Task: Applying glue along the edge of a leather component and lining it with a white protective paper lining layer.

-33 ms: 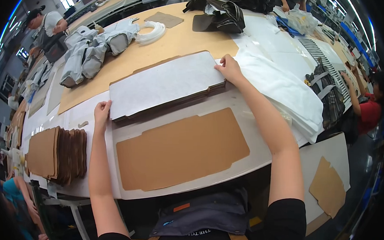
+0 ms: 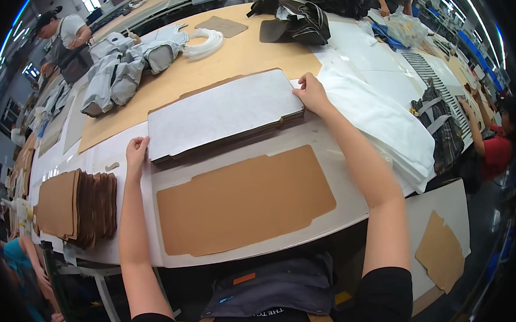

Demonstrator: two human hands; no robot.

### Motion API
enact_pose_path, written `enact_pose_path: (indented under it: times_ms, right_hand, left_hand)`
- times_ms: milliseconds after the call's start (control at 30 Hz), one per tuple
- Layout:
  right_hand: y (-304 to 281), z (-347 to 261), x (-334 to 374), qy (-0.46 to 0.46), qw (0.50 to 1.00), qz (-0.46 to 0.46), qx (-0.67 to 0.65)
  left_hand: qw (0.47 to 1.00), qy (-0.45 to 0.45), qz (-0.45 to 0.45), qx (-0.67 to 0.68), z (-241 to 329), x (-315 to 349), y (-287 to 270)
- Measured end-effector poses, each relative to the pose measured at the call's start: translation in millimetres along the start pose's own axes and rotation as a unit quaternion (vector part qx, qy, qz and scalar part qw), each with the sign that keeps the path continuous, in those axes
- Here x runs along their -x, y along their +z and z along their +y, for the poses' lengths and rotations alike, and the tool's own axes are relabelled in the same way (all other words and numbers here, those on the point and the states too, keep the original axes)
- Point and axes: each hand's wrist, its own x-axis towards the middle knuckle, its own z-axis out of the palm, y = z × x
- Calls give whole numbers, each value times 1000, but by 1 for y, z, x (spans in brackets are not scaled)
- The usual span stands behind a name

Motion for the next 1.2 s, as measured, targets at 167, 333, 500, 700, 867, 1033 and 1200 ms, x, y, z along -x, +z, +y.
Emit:
enact_pose_path:
  times_ms: [167, 333, 500, 700, 867, 1033, 1200]
  right_hand:
    - [-88, -48, 75, -41, 994, -95, -46]
    - [-181, -20, 173, -39, 986, -112, 114]
    - [-198, 27, 254, 104, 991, -17, 78]
    - [-164, 44, 273, 163, 981, 39, -101]
    - [-155, 40, 269, 188, 956, 56, -218]
    - [-140, -3, 261, 181, 873, 149, -428]
    - [-125, -34, 249, 114, 915, 139, -362]
  left_hand:
    - [996, 62, 37, -43, -8, 45, -47]
    - [997, 26, 77, -4, -32, 68, -68]
    - [994, 25, 94, 45, -33, 65, -66]
    - [996, 8, 85, 38, -32, 68, -63]
    - [995, 32, 86, 24, -37, 69, -64]
    - [994, 39, 93, 33, -38, 71, -62]
    - [994, 47, 94, 29, -39, 70, -63]
